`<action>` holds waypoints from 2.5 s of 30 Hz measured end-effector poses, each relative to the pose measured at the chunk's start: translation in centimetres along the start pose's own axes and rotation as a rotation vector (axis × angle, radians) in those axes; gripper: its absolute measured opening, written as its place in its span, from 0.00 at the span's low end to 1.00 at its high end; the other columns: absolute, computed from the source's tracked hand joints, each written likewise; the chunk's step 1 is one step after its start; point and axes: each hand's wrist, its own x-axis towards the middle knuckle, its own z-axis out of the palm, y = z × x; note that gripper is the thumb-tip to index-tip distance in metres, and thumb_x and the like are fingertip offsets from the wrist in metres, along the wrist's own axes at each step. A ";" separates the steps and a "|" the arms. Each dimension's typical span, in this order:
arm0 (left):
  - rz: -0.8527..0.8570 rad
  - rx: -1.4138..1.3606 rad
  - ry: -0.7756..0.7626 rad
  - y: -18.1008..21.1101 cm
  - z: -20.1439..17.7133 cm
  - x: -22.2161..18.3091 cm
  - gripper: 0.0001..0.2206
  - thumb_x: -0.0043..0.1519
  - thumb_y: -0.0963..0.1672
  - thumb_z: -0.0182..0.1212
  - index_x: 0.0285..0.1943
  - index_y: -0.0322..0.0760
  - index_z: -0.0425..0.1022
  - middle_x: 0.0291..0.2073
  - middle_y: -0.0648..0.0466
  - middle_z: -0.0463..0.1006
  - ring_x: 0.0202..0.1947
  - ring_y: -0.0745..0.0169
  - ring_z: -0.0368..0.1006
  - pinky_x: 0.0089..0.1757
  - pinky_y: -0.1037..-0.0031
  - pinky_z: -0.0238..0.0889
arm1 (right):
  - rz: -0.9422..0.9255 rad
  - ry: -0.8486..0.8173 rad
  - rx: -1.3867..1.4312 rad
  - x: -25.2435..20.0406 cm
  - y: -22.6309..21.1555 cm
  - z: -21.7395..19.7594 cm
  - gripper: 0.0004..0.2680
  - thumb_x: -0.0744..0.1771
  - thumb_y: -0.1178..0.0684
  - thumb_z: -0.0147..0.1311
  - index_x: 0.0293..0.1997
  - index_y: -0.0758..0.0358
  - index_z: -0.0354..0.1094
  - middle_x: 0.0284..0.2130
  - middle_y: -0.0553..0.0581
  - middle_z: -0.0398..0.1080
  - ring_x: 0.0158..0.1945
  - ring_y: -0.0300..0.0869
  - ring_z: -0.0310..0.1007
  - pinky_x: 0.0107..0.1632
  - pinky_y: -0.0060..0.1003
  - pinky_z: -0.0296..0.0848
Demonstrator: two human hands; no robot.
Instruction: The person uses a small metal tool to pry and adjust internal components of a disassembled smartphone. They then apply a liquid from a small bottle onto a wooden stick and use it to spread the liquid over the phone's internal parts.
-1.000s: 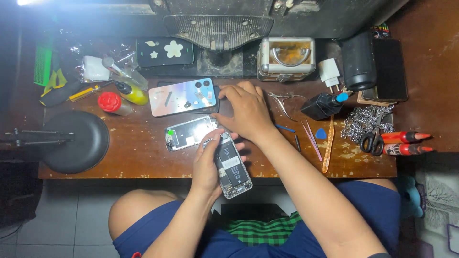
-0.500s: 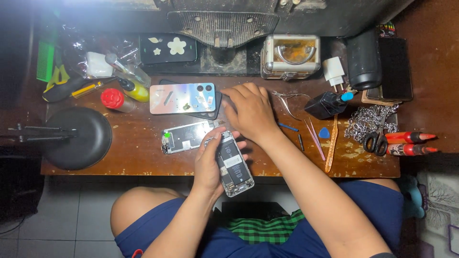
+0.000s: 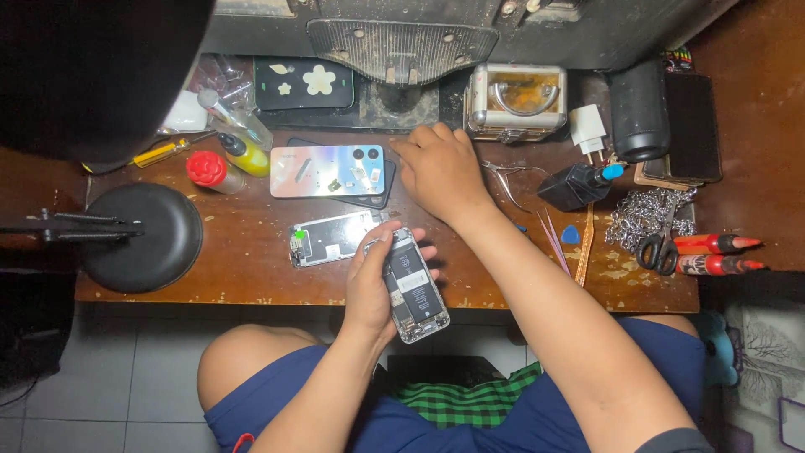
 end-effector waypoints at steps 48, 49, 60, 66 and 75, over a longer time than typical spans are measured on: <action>0.060 -0.317 -0.527 -2.7 -0.4 -2.9 0.27 0.72 0.54 0.40 0.60 0.22 0.63 0.50 0.24 0.75 0.43 0.40 0.80 0.37 0.52 0.78 | -0.097 -0.020 0.406 -5.2 -5.9 0.7 0.04 0.69 0.50 0.59 0.47 0.45 0.77 0.50 0.42 0.72 0.57 0.42 0.65 0.55 0.40 0.56; 0.059 -0.318 -0.527 -2.9 -0.3 -2.9 0.27 0.72 0.54 0.40 0.60 0.22 0.63 0.50 0.24 0.75 0.43 0.40 0.80 0.37 0.52 0.78 | -0.096 -0.021 0.405 -5.2 -5.6 0.8 0.04 0.69 0.50 0.59 0.47 0.45 0.77 0.50 0.42 0.72 0.57 0.42 0.65 0.55 0.40 0.56; -0.011 -0.357 -0.532 -2.9 0.0 -2.6 0.28 0.70 0.56 0.40 0.61 0.25 0.63 0.51 0.23 0.74 0.45 0.34 0.79 0.38 0.46 0.77 | -0.070 -0.032 0.270 -0.3 -6.0 0.1 0.09 0.65 0.47 0.66 0.48 0.50 0.76 0.55 0.51 0.70 0.63 0.49 0.62 0.58 0.47 0.56; -0.020 -0.316 -0.437 -0.6 -0.3 -1.8 0.29 0.69 0.59 0.37 0.59 0.31 0.64 0.50 0.29 0.77 0.45 0.36 0.80 0.41 0.44 0.78 | -0.211 -0.053 0.257 1.3 -6.3 0.8 0.11 0.64 0.49 0.67 0.48 0.55 0.74 0.53 0.56 0.72 0.62 0.51 0.64 0.57 0.48 0.59; -0.031 -0.258 -0.350 -0.1 -0.2 -1.4 0.31 0.67 0.61 0.37 0.58 0.33 0.66 0.50 0.31 0.78 0.44 0.40 0.80 0.39 0.49 0.80 | -0.201 -0.025 0.257 1.9 -5.5 0.7 0.08 0.63 0.49 0.67 0.42 0.54 0.73 0.51 0.55 0.73 0.61 0.49 0.68 0.54 0.46 0.60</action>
